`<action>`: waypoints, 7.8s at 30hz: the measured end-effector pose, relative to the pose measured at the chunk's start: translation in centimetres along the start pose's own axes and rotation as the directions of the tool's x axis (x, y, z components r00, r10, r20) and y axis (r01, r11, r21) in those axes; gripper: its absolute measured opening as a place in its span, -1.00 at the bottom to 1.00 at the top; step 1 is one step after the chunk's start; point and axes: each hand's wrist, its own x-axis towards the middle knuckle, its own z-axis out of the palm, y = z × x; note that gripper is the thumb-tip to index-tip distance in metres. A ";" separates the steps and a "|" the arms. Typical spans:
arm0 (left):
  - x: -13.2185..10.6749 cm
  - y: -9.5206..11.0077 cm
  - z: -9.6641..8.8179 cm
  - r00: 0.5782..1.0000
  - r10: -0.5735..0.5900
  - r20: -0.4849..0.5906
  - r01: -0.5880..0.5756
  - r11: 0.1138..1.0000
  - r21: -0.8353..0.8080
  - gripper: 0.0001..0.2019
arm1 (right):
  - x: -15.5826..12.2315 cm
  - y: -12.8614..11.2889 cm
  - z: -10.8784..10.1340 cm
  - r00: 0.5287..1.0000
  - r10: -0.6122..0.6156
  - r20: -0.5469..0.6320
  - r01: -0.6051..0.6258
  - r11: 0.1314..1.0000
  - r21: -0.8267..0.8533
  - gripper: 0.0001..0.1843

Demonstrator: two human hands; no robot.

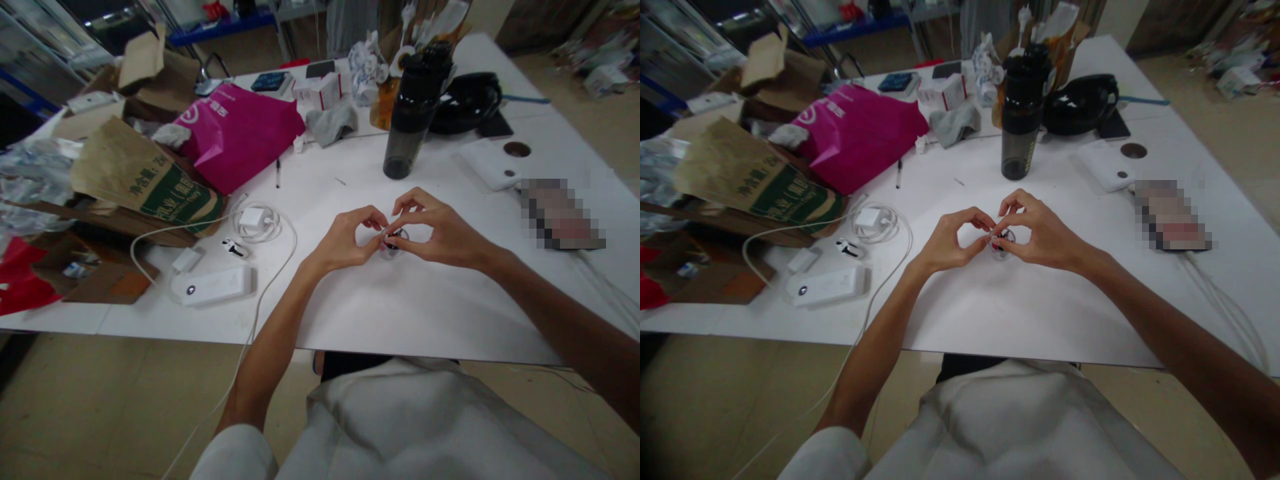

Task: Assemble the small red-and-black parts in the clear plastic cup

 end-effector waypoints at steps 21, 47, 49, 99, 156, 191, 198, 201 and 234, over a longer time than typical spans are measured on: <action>0.0 -0.1 0.0 1.000 -0.005 0.010 0.005 1.000 0.002 -0.86 | 0.2 0.1 -0.3 0.998 -0.022 0.051 0.022 1.000 0.015 -0.90; 0.0 0.0 -0.1 1.000 -0.007 0.009 0.007 1.000 0.006 -0.86 | 0.4 0.2 -0.1 0.999 -0.022 0.029 0.022 1.000 0.014 -0.94; 0.0 0.0 -0.1 1.000 -0.014 0.011 0.014 1.000 0.008 -0.86 | 0.4 0.2 -0.1 0.999 -0.020 0.029 0.019 1.000 0.018 -0.94; 0.0 0.2 -0.1 0.999 -0.043 0.019 0.042 0.999 0.014 -0.86 | 1.5 1.1 -1.8 0.997 -0.031 0.070 0.038 0.995 -0.097 -0.94; 0.0 -0.5 -0.1 1.000 -0.007 0.019 0.006 0.998 0.058 -0.88 | 1.7 0.4 -1.9 0.990 -0.039 0.133 0.045 0.998 -0.047 -0.96; 0.0 -0.4 -0.1 1.000 -0.003 0.021 0.001 0.996 0.095 -0.87 | 1.1 -1.0 -2.1 0.985 -0.026 0.168 0.068 0.967 -0.245 -0.93; 0.0 -0.3 -0.2 1.000 -0.003 0.020 0.001 0.997 0.083 -0.87 | 1.0 -0.9 -2.0 0.984 -0.025 0.174 0.067 0.969 -0.238 -0.93; 0.0 -0.3 -0.2 1.000 -0.005 0.020 0.004 0.996 0.086 -0.87 | 1.0 -0.9 -2.0 0.985 -0.027 0.170 0.068 0.969 -0.236 -0.92; -0.1 -0.4 -0.2 1.000 -0.022 0.013 0.021 0.996 0.087 -0.87 | 0.1 -0.9 -3.7 0.983 -0.024 0.185 0.064 0.974 -0.218 -0.94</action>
